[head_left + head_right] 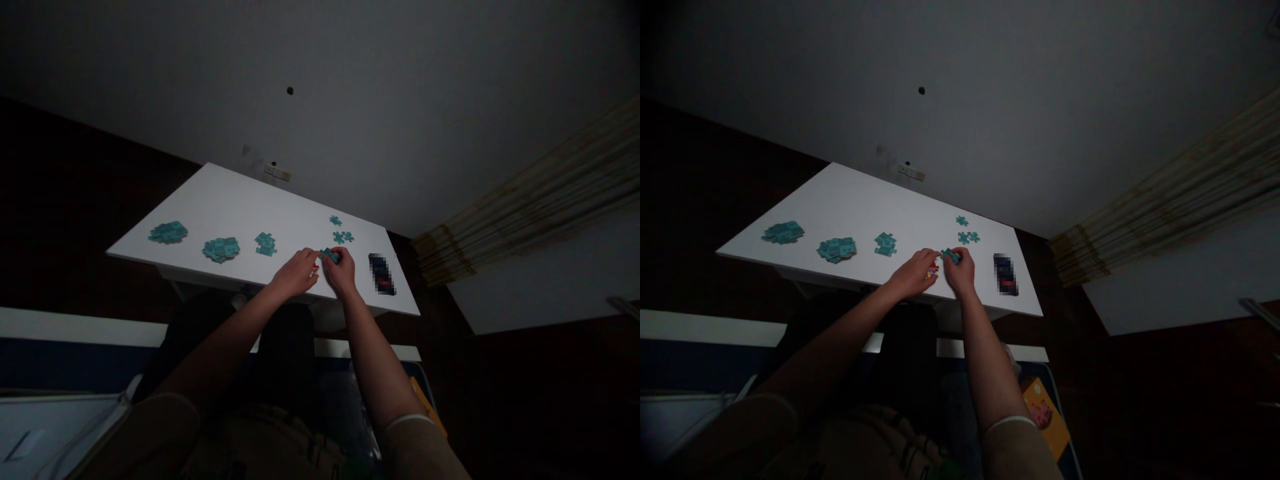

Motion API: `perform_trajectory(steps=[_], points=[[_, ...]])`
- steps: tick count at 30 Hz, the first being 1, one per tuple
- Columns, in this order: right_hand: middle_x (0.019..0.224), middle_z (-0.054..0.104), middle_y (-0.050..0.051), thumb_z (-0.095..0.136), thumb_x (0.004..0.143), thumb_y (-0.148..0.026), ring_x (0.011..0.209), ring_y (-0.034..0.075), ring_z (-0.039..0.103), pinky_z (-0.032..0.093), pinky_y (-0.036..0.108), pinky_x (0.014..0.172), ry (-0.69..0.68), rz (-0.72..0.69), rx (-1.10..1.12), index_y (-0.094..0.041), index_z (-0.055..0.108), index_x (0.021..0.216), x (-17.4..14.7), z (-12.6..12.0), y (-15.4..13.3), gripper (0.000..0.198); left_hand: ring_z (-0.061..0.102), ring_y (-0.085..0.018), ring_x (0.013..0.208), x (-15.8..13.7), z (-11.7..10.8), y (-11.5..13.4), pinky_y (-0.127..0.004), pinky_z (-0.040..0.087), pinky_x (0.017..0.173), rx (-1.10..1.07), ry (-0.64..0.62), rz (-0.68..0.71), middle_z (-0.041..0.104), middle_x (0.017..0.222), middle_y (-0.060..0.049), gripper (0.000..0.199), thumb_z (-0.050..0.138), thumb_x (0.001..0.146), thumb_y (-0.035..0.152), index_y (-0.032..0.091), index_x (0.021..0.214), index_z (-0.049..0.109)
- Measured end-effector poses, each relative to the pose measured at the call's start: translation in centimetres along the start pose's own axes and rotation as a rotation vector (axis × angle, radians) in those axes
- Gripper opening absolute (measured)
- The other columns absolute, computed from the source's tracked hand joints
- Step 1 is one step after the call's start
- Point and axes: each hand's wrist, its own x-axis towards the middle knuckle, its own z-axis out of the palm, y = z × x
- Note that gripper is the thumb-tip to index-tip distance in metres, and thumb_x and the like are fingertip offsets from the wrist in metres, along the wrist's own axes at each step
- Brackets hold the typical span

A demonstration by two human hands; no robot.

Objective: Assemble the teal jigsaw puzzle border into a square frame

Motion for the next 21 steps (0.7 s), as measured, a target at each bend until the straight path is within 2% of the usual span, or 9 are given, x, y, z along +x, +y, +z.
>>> perform_trajectory(steps=[4,6,8,10,12,15,19,21], points=[[0.102,0.085,0.007,0.077,0.106,-0.068,0.101,0.035,0.084,0.074,0.053,0.097,-0.025,0.008,0.133,-0.031,0.076,0.122,-1.0,-0.7,0.1,0.040,0.061,-0.041,0.183,-0.1,0.4,0.0,-0.057,0.050,0.156,-0.045,0.029,-0.065,0.059,0.195,-0.027,0.101,0.081,0.110,0.020,0.017,0.200,0.035],[0.092,0.082,0.005,0.075,0.107,-0.069,0.091,0.034,0.083,0.074,0.053,0.090,-0.075,0.004,0.172,-0.031,0.078,0.120,-1.7,-0.7,0.0,0.040,0.059,-0.042,0.185,-0.1,0.5,0.0,-0.057,0.049,0.156,-0.072,0.038,-0.074,0.054,0.198,-0.030,0.113,0.082,0.108,0.021,0.016,0.204,0.022],[0.089,0.083,0.005,0.078,0.105,-0.066,0.088,0.034,0.082,0.074,0.052,0.088,-0.131,-0.014,0.186,-0.032,0.081,0.114,-2.5,-0.6,-0.2,0.035,0.058,-0.042,0.186,-0.2,0.5,-0.1,-0.058,0.050,0.156,-0.087,0.039,-0.067,0.052,0.199,-0.030,0.117,0.082,0.107,0.021,0.017,0.205,0.019],[0.095,0.087,0.006,0.085,0.101,-0.061,0.093,0.034,0.082,0.075,0.053,0.092,-0.177,-0.045,0.178,-0.033,0.085,0.108,-3.0,-0.3,-0.5,0.029,0.058,-0.042,0.186,-0.2,0.4,-0.1,-0.060,0.050,0.155,-0.082,0.031,-0.057,0.054,0.198,-0.029,0.117,0.083,0.105,0.020,0.021,0.205,0.022],[0.113,0.093,0.009,0.090,0.099,-0.053,0.107,0.036,0.085,0.076,0.055,0.104,-0.200,-0.087,0.159,-0.033,0.089,0.105,-3.0,0.0,-0.7,0.021,0.060,-0.042,0.185,-0.2,0.4,0.0,-0.060,0.051,0.155,-0.063,0.020,-0.051,0.059,0.195,-0.026,0.112,0.082,0.105,0.017,0.024,0.203,0.029],[0.140,0.093,0.013,0.080,0.107,-0.041,0.133,0.036,0.085,0.073,0.054,0.122,-0.158,-0.117,0.086,-0.031,0.091,0.107,-1.9,0.4,-0.6,0.015,0.066,-0.040,0.179,-0.2,0.0,0.3,-0.056,0.053,0.153,-0.022,0.008,-0.046,0.065,0.191,-0.025,0.097,0.080,0.110,0.017,0.022,0.199,0.043],[0.152,0.087,0.019,0.066,0.115,-0.031,0.151,0.037,0.079,0.065,0.057,0.135,-0.064,-0.080,-0.031,-0.026,0.092,0.133,0.5,0.6,-0.3,0.032,0.074,-0.041,0.165,-0.2,-1.0,1.0,-0.054,0.058,0.147,0.063,-0.069,0.000,0.079,0.173,-0.025,0.066,0.078,0.115,0.019,0.012,0.180,0.070],[0.171,0.078,0.025,0.068,0.114,-0.029,0.168,0.042,0.068,0.055,0.063,0.144,-0.035,-0.086,-0.169,-0.021,0.089,0.152,1.6,0.8,-0.4,0.044,0.077,-0.042,0.157,-0.2,-1.3,1.2,-0.054,0.061,0.142,0.104,-0.112,0.032,0.086,0.159,-0.022,0.050,0.076,0.116,0.019,0.014,0.166,0.083]])
